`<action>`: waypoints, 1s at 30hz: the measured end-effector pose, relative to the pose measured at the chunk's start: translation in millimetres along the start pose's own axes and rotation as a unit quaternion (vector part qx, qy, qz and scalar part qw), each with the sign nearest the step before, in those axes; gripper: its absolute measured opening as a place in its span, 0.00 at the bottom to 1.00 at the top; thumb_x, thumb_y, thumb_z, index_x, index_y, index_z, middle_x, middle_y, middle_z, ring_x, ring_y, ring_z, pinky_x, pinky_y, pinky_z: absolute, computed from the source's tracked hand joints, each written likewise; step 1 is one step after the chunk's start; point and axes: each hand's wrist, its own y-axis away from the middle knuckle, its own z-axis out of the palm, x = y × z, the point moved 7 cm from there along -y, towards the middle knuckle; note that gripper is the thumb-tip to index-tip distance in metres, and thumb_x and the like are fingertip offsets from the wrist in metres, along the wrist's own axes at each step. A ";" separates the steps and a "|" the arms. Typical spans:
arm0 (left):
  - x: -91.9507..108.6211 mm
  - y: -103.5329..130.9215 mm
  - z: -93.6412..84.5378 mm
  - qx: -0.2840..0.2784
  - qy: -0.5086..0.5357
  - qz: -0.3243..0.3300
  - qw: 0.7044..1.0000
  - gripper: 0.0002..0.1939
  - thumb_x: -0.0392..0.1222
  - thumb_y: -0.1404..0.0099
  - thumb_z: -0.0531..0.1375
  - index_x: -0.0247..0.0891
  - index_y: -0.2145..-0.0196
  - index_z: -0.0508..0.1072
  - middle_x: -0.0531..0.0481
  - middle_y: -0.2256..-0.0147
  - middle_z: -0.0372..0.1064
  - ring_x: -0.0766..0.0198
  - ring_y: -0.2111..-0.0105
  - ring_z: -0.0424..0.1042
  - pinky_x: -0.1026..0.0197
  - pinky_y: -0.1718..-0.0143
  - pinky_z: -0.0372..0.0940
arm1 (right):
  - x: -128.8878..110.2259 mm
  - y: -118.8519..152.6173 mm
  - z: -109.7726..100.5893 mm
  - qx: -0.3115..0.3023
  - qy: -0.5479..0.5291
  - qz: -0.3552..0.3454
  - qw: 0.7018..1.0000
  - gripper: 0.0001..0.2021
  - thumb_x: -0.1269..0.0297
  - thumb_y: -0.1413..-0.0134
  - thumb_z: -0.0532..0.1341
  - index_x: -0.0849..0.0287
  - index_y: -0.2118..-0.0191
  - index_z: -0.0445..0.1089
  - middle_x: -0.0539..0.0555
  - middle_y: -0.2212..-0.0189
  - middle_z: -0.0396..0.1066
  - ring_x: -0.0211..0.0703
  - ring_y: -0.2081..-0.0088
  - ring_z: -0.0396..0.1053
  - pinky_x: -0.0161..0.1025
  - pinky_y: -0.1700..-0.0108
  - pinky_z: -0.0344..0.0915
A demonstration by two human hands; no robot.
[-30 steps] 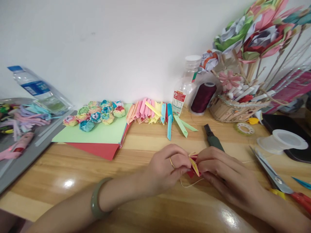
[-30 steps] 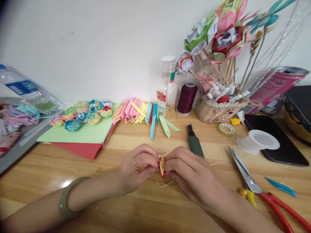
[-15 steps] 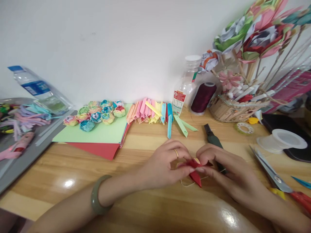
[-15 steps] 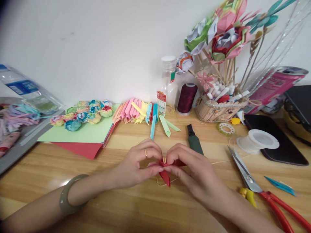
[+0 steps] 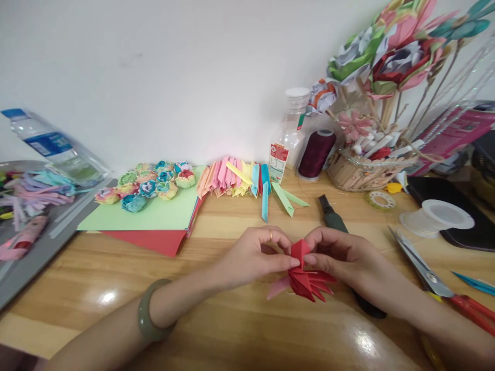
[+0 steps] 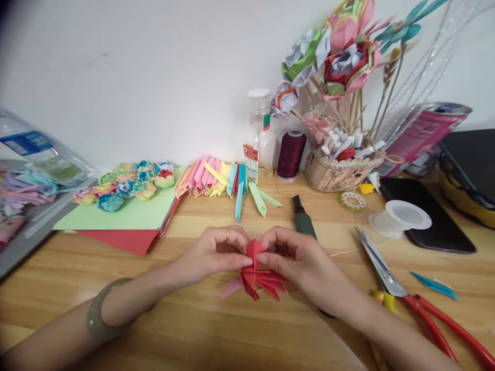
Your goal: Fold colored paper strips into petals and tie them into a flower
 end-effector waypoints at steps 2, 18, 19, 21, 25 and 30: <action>-0.4 -0.3 0.5 -0.021 -0.003 -0.012 1.000 0.06 0.36 0.51 0.63 0.32 0.76 0.70 0.51 0.73 0.66 0.69 0.72 0.65 0.64 0.68 0.61 | -0.4 0.5 2.4 -0.006 0.001 -0.001 1.000 0.09 0.58 0.51 0.59 0.59 0.71 0.66 0.49 0.76 0.68 0.35 0.73 0.65 0.32 0.72 0.62; -16.0 -3.0 -4.3 0.046 0.038 -0.086 0.995 0.07 0.33 0.55 0.64 0.31 0.75 0.71 0.53 0.76 0.68 0.73 0.76 0.65 0.67 0.71 0.60 | 1.0 -0.9 3.1 0.007 0.002 0.003 1.000 0.10 0.58 0.53 0.60 0.60 0.71 0.65 0.51 0.75 0.69 0.36 0.73 0.66 0.33 0.71 0.63; -16.2 -2.8 -4.3 0.051 0.040 -0.088 0.994 0.07 0.33 0.55 0.64 0.31 0.75 0.71 0.54 0.76 0.68 0.73 0.76 0.65 0.67 0.70 0.60 | 1.5 -1.0 3.2 0.009 0.008 0.004 1.000 0.09 0.58 0.53 0.60 0.60 0.71 0.65 0.51 0.75 0.69 0.36 0.74 0.66 0.33 0.72 0.63; -16.6 -2.7 -3.7 0.058 0.051 -0.091 0.993 0.08 0.31 0.57 0.64 0.31 0.75 0.70 0.54 0.76 0.68 0.72 0.76 0.66 0.67 0.70 0.61 | 3.5 -1.6 3.7 0.012 0.018 0.007 1.000 0.08 0.60 0.53 0.60 0.59 0.71 0.65 0.50 0.76 0.68 0.35 0.74 0.65 0.32 0.73 0.62; -15.5 -2.7 -3.2 0.073 0.058 -0.079 0.993 0.08 0.30 0.57 0.64 0.31 0.77 0.68 0.54 0.77 0.67 0.72 0.76 0.65 0.67 0.71 0.61 | 8.8 -2.7 3.8 0.018 0.036 0.013 0.999 0.07 0.62 0.55 0.61 0.59 0.72 0.65 0.47 0.78 0.67 0.33 0.76 0.63 0.31 0.74 0.60; -13.0 -1.3 -3.2 0.084 0.013 -0.056 0.995 0.06 0.31 0.55 0.62 0.32 0.78 0.67 0.55 0.78 0.65 0.73 0.77 0.64 0.68 0.73 0.59 | 12.9 -1.5 3.6 0.027 0.067 0.009 0.997 0.07 0.61 0.53 0.59 0.59 0.72 0.64 0.47 0.78 0.67 0.33 0.77 0.63 0.31 0.76 0.59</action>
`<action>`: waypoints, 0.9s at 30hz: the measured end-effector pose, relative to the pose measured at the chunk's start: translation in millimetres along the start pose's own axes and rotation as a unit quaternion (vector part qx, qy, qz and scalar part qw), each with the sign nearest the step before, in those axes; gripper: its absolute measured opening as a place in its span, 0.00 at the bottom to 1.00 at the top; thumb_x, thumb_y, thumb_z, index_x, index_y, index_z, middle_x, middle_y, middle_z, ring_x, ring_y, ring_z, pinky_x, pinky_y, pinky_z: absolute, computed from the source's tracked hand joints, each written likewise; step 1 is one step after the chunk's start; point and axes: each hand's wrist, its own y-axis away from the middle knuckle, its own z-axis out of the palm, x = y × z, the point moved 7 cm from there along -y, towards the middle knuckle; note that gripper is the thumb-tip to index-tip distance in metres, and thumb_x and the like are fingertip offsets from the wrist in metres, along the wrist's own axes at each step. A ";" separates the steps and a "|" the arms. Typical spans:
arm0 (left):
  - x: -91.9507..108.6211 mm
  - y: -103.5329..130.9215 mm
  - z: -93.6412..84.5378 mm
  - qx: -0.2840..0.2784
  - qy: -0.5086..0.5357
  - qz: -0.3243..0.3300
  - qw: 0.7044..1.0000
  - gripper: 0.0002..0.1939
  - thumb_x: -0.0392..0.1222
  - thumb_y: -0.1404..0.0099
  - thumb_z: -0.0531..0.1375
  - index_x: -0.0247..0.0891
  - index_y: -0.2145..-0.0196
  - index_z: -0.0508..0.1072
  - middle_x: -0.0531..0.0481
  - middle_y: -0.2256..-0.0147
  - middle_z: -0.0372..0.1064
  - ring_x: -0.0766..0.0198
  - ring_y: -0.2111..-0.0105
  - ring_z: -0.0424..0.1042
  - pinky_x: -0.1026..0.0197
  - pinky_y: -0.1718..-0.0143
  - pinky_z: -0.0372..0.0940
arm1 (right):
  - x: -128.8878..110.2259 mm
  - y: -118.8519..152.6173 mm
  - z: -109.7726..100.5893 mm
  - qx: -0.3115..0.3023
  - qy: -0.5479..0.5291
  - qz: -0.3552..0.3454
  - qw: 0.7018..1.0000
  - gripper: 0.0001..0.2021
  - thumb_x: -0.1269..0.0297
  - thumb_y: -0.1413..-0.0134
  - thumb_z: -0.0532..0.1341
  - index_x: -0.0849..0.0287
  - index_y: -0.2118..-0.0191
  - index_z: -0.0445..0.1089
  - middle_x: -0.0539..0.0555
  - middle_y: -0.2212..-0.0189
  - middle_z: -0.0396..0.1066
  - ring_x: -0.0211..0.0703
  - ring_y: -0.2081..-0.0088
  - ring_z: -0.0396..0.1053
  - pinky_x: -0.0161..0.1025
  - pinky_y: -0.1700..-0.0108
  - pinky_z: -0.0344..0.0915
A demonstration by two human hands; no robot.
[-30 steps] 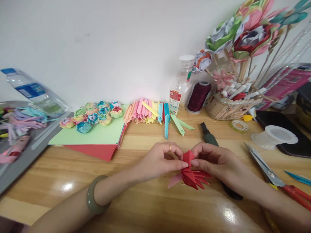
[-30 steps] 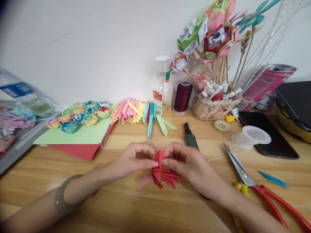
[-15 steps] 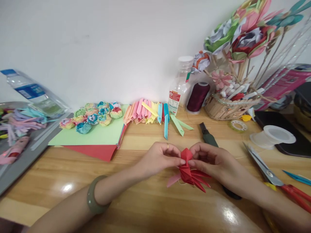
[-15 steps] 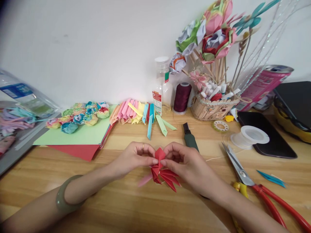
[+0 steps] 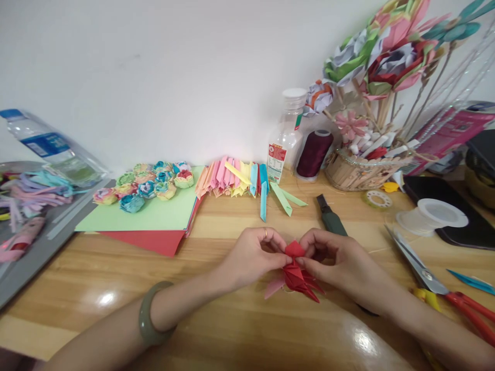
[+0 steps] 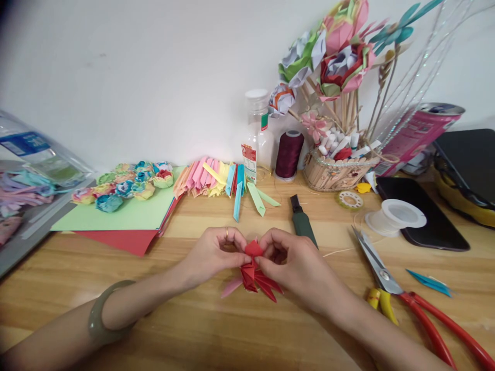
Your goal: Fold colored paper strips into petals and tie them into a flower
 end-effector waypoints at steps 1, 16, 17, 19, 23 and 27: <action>-0.2 0.4 -0.2 0.004 -0.008 0.003 1.000 0.05 0.31 0.55 0.61 0.32 0.78 0.67 0.55 0.78 0.65 0.73 0.77 0.64 0.68 0.73 0.59 | -0.2 0.4 0.3 0.003 0.007 -0.003 1.000 0.07 0.61 0.52 0.58 0.59 0.72 0.64 0.48 0.78 0.67 0.34 0.77 0.64 0.31 0.76 0.60; 11.7 13.5 1.4 0.049 -0.141 0.118 0.982 0.03 0.31 0.49 0.56 0.34 0.77 0.68 0.53 0.77 0.66 0.71 0.78 0.63 0.68 0.76 0.60 | -38.2 19.1 1.1 0.088 0.274 -0.241 0.927 0.02 0.70 0.47 0.54 0.57 0.68 0.63 0.50 0.76 0.69 0.34 0.77 0.65 0.31 0.76 0.60; 15.5 15.1 1.3 0.054 -0.160 0.142 0.975 0.03 0.31 0.48 0.56 0.34 0.78 0.69 0.53 0.77 0.65 0.71 0.78 0.63 0.68 0.76 0.60 | -38.7 20.7 2.1 0.086 0.287 -0.259 0.918 0.03 0.71 0.46 0.53 0.57 0.66 0.62 0.50 0.75 0.69 0.35 0.76 0.66 0.31 0.75 0.60; 23.6 18.5 0.9 0.060 -0.178 0.195 0.963 0.05 0.31 0.47 0.55 0.34 0.78 0.70 0.52 0.77 0.64 0.71 0.76 0.63 0.68 0.76 0.59 | -40.8 24.2 3.4 0.085 0.306 -0.295 0.901 0.05 0.73 0.45 0.51 0.57 0.63 0.61 0.51 0.74 0.69 0.35 0.74 0.66 0.31 0.74 0.60; 28.7 17.4 -2.2 0.045 -0.104 0.208 0.971 0.06 0.33 0.47 0.57 0.35 0.69 0.72 0.48 0.66 0.65 0.69 0.70 0.66 0.66 0.71 0.63 | -47.0 28.9 2.1 0.103 0.326 -0.328 0.880 0.07 0.75 0.45 0.49 0.57 0.64 0.58 0.51 0.75 0.68 0.35 0.76 0.64 0.32 0.75 0.59; 9.8 6.5 -0.5 0.004 0.043 0.050 0.998 0.16 0.39 0.44 0.57 0.37 0.57 0.67 0.47 0.60 0.67 0.71 0.71 0.67 0.64 0.67 0.64 | -50.3 29.6 1.8 0.119 0.340 -0.337 0.870 0.07 0.75 0.45 0.48 0.56 0.66 0.57 0.50 0.78 0.68 0.35 0.79 0.63 0.32 0.77 0.57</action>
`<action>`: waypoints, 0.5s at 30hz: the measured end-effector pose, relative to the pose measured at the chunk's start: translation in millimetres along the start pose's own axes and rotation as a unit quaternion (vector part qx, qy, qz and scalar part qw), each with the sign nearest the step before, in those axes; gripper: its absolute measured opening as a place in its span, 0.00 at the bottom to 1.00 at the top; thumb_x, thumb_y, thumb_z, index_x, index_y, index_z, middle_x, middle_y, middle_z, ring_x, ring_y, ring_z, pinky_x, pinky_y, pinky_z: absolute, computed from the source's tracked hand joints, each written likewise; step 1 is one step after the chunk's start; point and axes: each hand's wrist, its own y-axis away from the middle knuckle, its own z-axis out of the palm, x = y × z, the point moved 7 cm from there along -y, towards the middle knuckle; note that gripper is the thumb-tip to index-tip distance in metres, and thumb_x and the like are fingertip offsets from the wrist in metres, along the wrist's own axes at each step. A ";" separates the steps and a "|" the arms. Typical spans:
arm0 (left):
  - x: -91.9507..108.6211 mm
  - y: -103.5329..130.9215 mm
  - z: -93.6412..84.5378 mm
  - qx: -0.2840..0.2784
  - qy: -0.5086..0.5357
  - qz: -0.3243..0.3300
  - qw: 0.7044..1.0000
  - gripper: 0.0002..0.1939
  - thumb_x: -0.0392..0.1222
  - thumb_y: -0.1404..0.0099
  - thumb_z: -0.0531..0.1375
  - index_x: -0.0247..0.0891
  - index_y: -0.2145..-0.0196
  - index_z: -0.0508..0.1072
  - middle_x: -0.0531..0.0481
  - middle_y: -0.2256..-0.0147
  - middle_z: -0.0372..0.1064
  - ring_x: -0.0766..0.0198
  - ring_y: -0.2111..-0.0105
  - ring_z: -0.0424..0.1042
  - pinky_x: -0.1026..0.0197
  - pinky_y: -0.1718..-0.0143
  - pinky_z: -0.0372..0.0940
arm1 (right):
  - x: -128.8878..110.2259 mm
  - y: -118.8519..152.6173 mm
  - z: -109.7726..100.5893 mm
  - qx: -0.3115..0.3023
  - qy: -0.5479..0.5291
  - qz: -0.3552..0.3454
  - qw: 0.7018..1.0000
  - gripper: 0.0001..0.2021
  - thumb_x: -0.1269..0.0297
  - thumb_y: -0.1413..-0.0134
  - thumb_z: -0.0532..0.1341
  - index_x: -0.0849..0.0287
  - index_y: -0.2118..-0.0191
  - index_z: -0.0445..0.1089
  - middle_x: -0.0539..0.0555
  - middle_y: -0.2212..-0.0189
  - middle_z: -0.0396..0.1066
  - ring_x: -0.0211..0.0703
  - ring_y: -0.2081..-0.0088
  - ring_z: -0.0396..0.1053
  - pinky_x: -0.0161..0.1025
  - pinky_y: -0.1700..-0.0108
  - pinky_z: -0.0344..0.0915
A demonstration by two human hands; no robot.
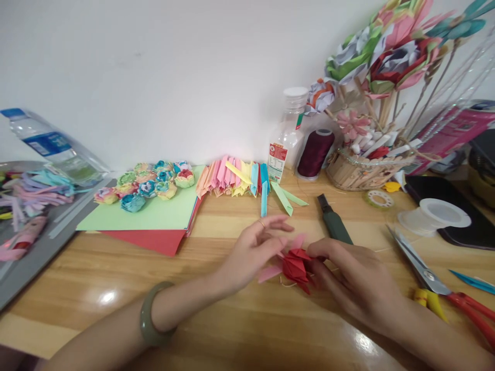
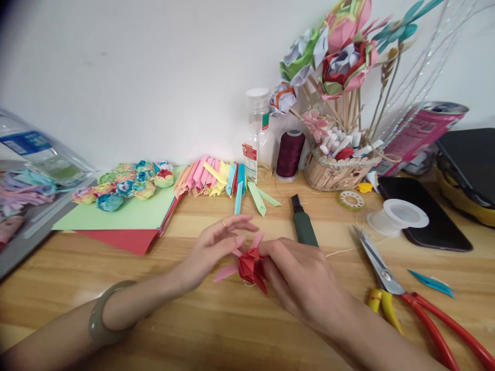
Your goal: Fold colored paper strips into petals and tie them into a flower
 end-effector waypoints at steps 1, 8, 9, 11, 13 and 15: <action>-4.4 -0.9 2.9 -0.018 0.020 -0.031 0.999 0.15 0.40 0.45 0.58 0.36 0.58 0.68 0.47 0.62 0.68 0.70 0.71 0.67 0.64 0.66 0.64 | -0.1 0.2 0.7 0.001 0.003 -0.003 1.000 0.07 0.75 0.45 0.48 0.56 0.67 0.57 0.50 0.78 0.68 0.35 0.79 0.64 0.32 0.77 0.57; -4.2 -0.7 -6.7 0.058 0.038 -0.007 0.998 0.11 0.42 0.50 0.63 0.33 0.72 0.68 0.51 0.72 0.68 0.71 0.74 0.66 0.67 0.74 0.61 | 11.6 3.1 -1.9 0.032 0.002 0.056 0.998 0.03 0.72 0.46 0.52 0.57 0.67 0.59 0.50 0.75 0.68 0.35 0.76 0.65 0.32 0.74 0.60; -2.4 0.3 -9.3 0.078 0.031 0.005 0.996 0.11 0.43 0.50 0.63 0.34 0.72 0.68 0.51 0.72 0.67 0.71 0.75 0.66 0.67 0.75 0.61 | 12.7 2.5 -4.9 0.044 -0.005 0.069 0.997 0.03 0.72 0.46 0.53 0.57 0.66 0.60 0.50 0.75 0.67 0.35 0.75 0.65 0.32 0.74 0.61; 6.0 3.1 -12.5 0.108 -0.001 0.062 0.992 0.09 0.41 0.48 0.62 0.34 0.72 0.67 0.52 0.72 0.66 0.71 0.75 0.65 0.67 0.74 0.61 | 14.4 0.8 -8.0 0.055 -0.039 0.104 0.992 0.04 0.70 0.46 0.54 0.57 0.64 0.61 0.49 0.74 0.67 0.35 0.75 0.65 0.32 0.74 0.62; 18.2 7.9 -11.8 0.120 -0.042 0.157 0.979 0.05 0.38 0.47 0.61 0.35 0.73 0.67 0.52 0.72 0.64 0.70 0.72 0.65 0.66 0.71 0.62 | 15.2 -0.6 -5.0 0.042 -0.095 0.139 0.985 0.05 0.68 0.47 0.56 0.57 0.63 0.61 0.48 0.74 0.68 0.34 0.75 0.65 0.31 0.74 0.63; 27.5 14.4 -8.0 0.117 -0.078 0.245 0.959 0.03 0.34 0.46 0.60 0.35 0.74 0.67 0.51 0.71 0.63 0.69 0.68 0.65 0.65 0.67 0.62 | 13.3 -1.2 1.5 0.022 -0.147 0.156 0.976 0.07 0.66 0.49 0.59 0.56 0.62 0.61 0.48 0.74 0.68 0.34 0.75 0.66 0.30 0.74 0.63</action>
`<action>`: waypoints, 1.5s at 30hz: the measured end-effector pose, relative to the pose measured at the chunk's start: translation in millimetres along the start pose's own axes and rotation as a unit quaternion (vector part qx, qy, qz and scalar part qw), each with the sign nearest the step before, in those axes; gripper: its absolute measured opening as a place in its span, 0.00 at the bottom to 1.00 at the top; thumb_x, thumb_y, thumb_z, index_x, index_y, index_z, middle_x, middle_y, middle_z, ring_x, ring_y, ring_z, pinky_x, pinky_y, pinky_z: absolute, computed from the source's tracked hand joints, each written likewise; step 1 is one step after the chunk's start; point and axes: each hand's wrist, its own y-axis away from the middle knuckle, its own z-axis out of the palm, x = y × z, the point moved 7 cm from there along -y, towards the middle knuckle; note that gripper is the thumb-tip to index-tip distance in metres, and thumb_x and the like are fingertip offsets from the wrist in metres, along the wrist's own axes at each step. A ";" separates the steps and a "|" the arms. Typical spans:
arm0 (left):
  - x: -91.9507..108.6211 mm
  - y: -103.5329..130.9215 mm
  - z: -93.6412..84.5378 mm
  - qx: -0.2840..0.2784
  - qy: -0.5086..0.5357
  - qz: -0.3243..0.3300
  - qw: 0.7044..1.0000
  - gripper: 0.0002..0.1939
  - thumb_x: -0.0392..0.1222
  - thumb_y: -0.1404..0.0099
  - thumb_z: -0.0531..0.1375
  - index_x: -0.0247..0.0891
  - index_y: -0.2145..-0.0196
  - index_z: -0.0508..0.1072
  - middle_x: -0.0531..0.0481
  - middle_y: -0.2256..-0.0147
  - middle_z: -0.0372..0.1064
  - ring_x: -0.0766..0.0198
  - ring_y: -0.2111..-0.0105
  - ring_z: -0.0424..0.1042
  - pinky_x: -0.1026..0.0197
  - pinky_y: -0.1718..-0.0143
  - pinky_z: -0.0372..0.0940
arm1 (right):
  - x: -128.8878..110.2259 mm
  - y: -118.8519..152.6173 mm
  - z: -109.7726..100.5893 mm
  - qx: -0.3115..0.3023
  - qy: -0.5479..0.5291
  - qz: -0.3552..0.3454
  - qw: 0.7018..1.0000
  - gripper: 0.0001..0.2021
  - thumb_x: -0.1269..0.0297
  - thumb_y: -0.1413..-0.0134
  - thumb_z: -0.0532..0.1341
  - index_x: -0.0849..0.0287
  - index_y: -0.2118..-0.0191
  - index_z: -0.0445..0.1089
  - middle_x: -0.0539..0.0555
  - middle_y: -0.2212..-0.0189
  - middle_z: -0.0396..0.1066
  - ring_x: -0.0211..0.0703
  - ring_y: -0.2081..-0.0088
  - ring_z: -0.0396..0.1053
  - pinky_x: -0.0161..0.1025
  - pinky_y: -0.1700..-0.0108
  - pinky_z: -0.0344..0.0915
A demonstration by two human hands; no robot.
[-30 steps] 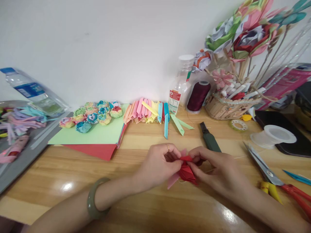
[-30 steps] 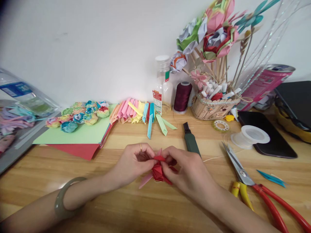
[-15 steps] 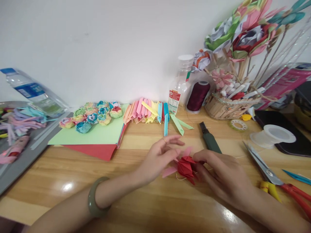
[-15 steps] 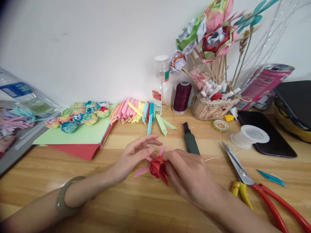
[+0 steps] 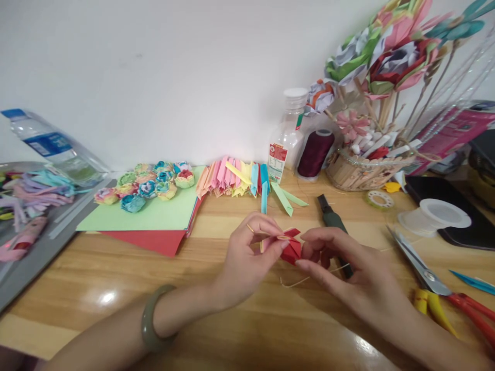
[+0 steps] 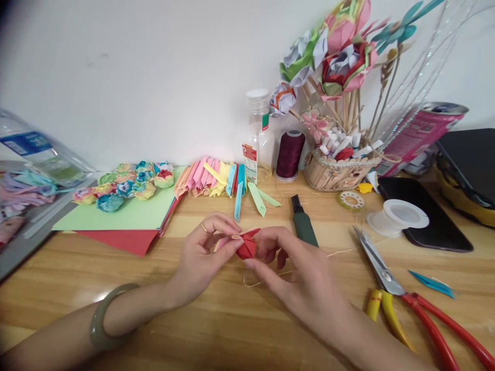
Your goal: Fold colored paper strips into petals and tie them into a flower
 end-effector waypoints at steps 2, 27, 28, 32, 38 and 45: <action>7.7 3.9 3.2 -0.016 -0.015 0.064 0.998 0.03 0.32 0.45 0.59 0.36 0.73 0.68 0.50 0.69 0.63 0.68 0.66 0.65 0.63 0.64 0.62 | -1.0 1.3 5.2 -0.007 -0.024 0.002 1.000 0.08 0.67 0.49 0.59 0.55 0.61 0.62 0.47 0.73 0.68 0.33 0.74 0.65 0.30 0.73 0.64; -3.5 12.3 5.1 -0.006 -0.108 0.039 0.993 0.03 0.36 0.38 0.52 0.37 0.69 0.64 0.52 0.71 0.59 0.69 0.70 0.63 0.65 0.71 0.60 | 17.0 3.2 24.2 -0.042 -0.287 0.279 0.915 0.14 0.53 0.62 0.64 0.58 0.77 0.64 0.46 0.82 0.63 0.33 0.80 0.60 0.31 0.79 0.59; -4.8 12.4 5.0 -0.006 -0.107 0.032 0.994 0.03 0.36 0.38 0.52 0.37 0.69 0.64 0.51 0.71 0.58 0.68 0.69 0.63 0.65 0.70 0.61 | 16.6 2.9 25.0 -0.043 -0.288 0.271 0.917 0.13 0.54 0.61 0.63 0.58 0.78 0.63 0.47 0.82 0.63 0.33 0.80 0.60 0.31 0.79 0.59; -2.7 13.7 5.6 -0.006 -0.122 0.051 0.991 0.02 0.35 0.38 0.52 0.37 0.68 0.63 0.51 0.70 0.59 0.68 0.69 0.63 0.64 0.70 0.62 | 16.4 2.9 22.9 -0.031 -0.226 0.220 0.948 0.08 0.59 0.56 0.60 0.58 0.73 0.63 0.46 0.81 0.62 0.34 0.79 0.61 0.31 0.77 0.60; 13.3 18.6 8.9 -0.012 -0.135 0.176 0.975 0.06 0.30 0.40 0.52 0.38 0.65 0.64 0.49 0.69 0.61 0.66 0.66 0.64 0.60 0.66 0.63 | -8.9 4.5 9.3 0.010 0.048 0.003 0.999 0.10 0.72 0.50 0.53 0.57 0.61 0.63 0.49 0.74 0.67 0.35 0.76 0.64 0.32 0.74 0.62; 11.3 19.3 10.8 -0.022 -0.104 0.141 0.984 0.06 0.31 0.39 0.51 0.39 0.68 0.65 0.49 0.69 0.60 0.64 0.64 0.65 0.60 0.65 0.63 | -23.0 7.1 6.0 0.041 0.221 -0.119 0.967 0.09 0.64 0.46 0.56 0.57 0.59 0.64 0.53 0.73 0.67 0.41 0.71 0.65 0.36 0.72 0.62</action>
